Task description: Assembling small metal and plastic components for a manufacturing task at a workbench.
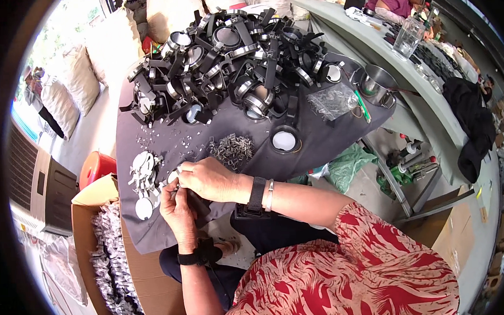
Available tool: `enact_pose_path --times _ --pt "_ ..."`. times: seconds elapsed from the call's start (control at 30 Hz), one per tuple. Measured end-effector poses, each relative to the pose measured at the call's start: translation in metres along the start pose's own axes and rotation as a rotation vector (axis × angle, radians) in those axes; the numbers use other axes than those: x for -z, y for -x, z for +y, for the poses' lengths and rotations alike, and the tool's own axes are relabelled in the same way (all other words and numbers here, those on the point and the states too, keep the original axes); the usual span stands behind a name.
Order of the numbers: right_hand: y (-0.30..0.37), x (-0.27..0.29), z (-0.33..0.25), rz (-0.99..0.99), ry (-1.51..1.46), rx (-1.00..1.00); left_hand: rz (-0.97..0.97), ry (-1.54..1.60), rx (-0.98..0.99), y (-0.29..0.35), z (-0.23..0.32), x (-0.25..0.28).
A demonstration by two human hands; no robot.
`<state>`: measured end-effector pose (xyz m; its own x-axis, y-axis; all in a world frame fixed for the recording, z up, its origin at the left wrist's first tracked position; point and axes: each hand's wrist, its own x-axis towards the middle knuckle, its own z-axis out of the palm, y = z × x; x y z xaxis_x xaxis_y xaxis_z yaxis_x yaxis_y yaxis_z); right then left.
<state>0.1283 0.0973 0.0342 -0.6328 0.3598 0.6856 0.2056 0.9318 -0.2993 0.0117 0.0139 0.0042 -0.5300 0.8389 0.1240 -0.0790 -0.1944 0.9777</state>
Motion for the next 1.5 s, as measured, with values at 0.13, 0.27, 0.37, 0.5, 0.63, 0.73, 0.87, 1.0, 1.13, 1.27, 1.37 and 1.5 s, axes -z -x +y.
enact_pose_path --times 0.13,0.27,0.37,0.5,0.63,0.73,0.87,1.0,1.13,1.27,1.37,1.5 --pt "0.008 0.026 -0.001 0.043 -0.046 -0.062 0.003 -0.033 0.045 0.003 0.012 -0.006" --pt "0.044 0.094 0.020 0.201 0.042 -0.227 0.023 -0.065 0.100 0.000 0.015 -0.001" --pt "0.083 0.143 0.065 0.260 0.236 -0.542 0.012 -0.066 0.083 -0.001 0.017 -0.002" --pt "0.130 0.190 0.131 -0.023 0.645 -0.783 -0.003 -0.053 0.085 0.000 0.014 0.000" --pt "0.138 0.195 0.154 -0.166 0.758 -0.843 -0.024 -0.059 0.067 0.000 0.015 0.002" --pt "0.130 0.191 0.150 -0.249 0.822 -0.772 0.020 -0.066 0.035 0.002 0.016 -0.001" --pt "0.123 0.186 0.152 -0.425 0.941 -0.500 0.011 -0.072 0.033 0.001 0.014 0.003" --pt "0.117 0.196 0.154 -0.502 0.944 -0.277 -0.013 -0.058 0.047 0.001 0.016 0.000" --pt "0.120 0.206 0.169 -0.563 0.909 -0.295 -0.024 -0.069 0.128 0.000 0.019 0.001" --pt "0.116 0.206 0.167 -0.542 0.832 -0.368 -0.003 -0.096 0.164 -0.001 0.018 0.005" --pt "0.104 0.205 0.142 -0.354 0.692 -0.540 -0.001 -0.093 0.160 0.001 0.018 0.005" --pt "0.072 0.185 0.087 -0.053 0.580 -0.546 0.086 -0.240 -0.053 -0.004 -0.001 0.002"
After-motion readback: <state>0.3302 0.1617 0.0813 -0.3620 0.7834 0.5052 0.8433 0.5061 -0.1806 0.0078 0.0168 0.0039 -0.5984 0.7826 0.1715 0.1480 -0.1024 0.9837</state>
